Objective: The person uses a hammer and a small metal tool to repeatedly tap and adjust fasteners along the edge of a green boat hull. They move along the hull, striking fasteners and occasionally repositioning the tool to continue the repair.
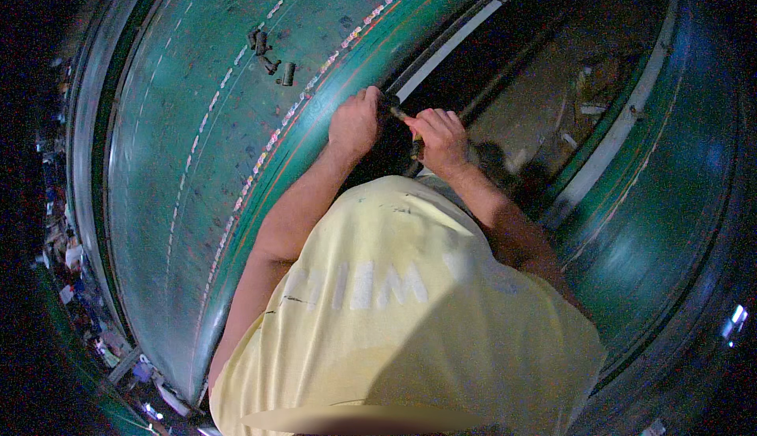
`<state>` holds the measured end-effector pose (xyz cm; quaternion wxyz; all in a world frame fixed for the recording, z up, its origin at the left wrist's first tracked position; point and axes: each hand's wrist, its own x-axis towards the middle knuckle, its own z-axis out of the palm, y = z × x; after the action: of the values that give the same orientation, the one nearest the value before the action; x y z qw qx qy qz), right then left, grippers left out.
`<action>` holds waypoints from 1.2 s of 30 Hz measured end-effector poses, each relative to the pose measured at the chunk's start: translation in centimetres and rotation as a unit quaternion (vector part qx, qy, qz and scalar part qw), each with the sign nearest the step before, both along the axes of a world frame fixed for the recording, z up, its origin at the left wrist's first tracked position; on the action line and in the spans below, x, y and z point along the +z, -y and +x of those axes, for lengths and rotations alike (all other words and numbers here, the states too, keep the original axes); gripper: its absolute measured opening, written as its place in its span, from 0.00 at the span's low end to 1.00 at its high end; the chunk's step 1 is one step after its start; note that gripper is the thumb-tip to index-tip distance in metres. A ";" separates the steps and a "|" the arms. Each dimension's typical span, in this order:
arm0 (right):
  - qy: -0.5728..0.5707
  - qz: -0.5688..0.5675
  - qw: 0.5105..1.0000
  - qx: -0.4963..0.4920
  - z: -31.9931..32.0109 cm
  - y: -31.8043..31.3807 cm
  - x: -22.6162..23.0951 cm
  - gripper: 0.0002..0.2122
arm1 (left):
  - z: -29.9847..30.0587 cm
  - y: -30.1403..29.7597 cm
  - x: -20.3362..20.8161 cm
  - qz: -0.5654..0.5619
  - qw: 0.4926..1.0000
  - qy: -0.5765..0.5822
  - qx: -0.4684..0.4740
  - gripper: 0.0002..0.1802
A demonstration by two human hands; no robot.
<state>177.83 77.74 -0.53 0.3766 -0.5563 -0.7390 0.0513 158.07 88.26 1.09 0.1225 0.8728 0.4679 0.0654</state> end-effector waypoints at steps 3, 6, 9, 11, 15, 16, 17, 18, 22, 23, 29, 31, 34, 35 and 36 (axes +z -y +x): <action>0.021 0.002 1.000 -0.002 -0.7 0.3 -0.4 0.10 | -0.1 -0.1 -0.1 -0.006 1.000 0.004 0.003 0.10; 0.059 0.007 0.998 -0.004 -1.1 0.4 -0.6 0.08 | -0.1 -0.1 0.2 -0.008 1.000 0.008 0.000 0.10; 0.062 0.016 0.998 -0.008 -1.2 0.6 -0.5 0.06 | 0.0 -0.1 0.2 -0.008 1.000 0.005 0.001 0.11; 0.054 0.027 0.998 -0.008 -1.1 0.5 -0.8 0.06 | -0.1 -0.2 0.1 -0.016 1.000 0.000 0.005 0.13; 0.053 0.018 0.998 0.008 -0.4 -0.1 -1.4 0.09 | -0.1 -0.2 -0.2 -0.029 1.000 0.001 0.007 0.16; 0.053 0.017 0.998 0.016 -0.2 -0.3 -1.5 0.10 | -0.1 -0.2 -0.2 -0.027 1.000 0.002 0.008 0.16; 0.054 0.017 0.998 0.024 0.0 -0.5 -1.6 0.11 | -0.1 -0.4 -0.3 -0.027 1.000 0.008 0.007 0.15; 0.050 0.007 0.999 0.019 0.0 -0.7 -1.8 0.12 | -0.1 -0.4 -0.4 -0.027 1.000 0.015 0.005 0.15; 0.015 -0.036 0.999 -0.005 -0.5 -1.2 -3.2 0.14 | 0.0 -0.4 0.0 -0.036 0.999 0.008 0.011 0.15; 0.002 -0.047 0.999 -0.012 -0.6 -1.3 -3.6 0.14 | 0.0 -0.4 -0.1 -0.037 0.999 0.005 0.012 0.14; -0.499 -0.373 0.782 0.014 -0.8 -1.1 -8.6 0.06 | 0.1 -0.3 -0.1 -0.048 0.999 -0.003 0.011 0.14; -0.668 -0.468 0.578 0.032 -0.2 -1.4 -8.1 0.10 | 0.1 -0.1 -0.4 -0.045 0.999 -0.001 0.014 0.14; -0.777 -0.540 0.314 0.078 0.5 -1.6 -7.6 0.15 | -0.1 0.1 -0.5 -0.011 1.000 0.000 0.007 0.08; -0.791 -0.553 0.249 0.084 0.7 -1.5 -7.5 0.15 | -0.1 0.2 -0.6 -0.009 1.000 0.008 0.006 0.08; -0.800 -0.564 0.184 0.091 0.9 -1.7 -7.3 0.14 | -0.1 0.0 -0.5 -0.004 1.000 0.015 0.005 0.09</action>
<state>178.77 79.48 -7.79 0.3425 -0.2062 0.1431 0.9054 157.97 88.22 0.58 0.1323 0.8689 0.4707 0.0769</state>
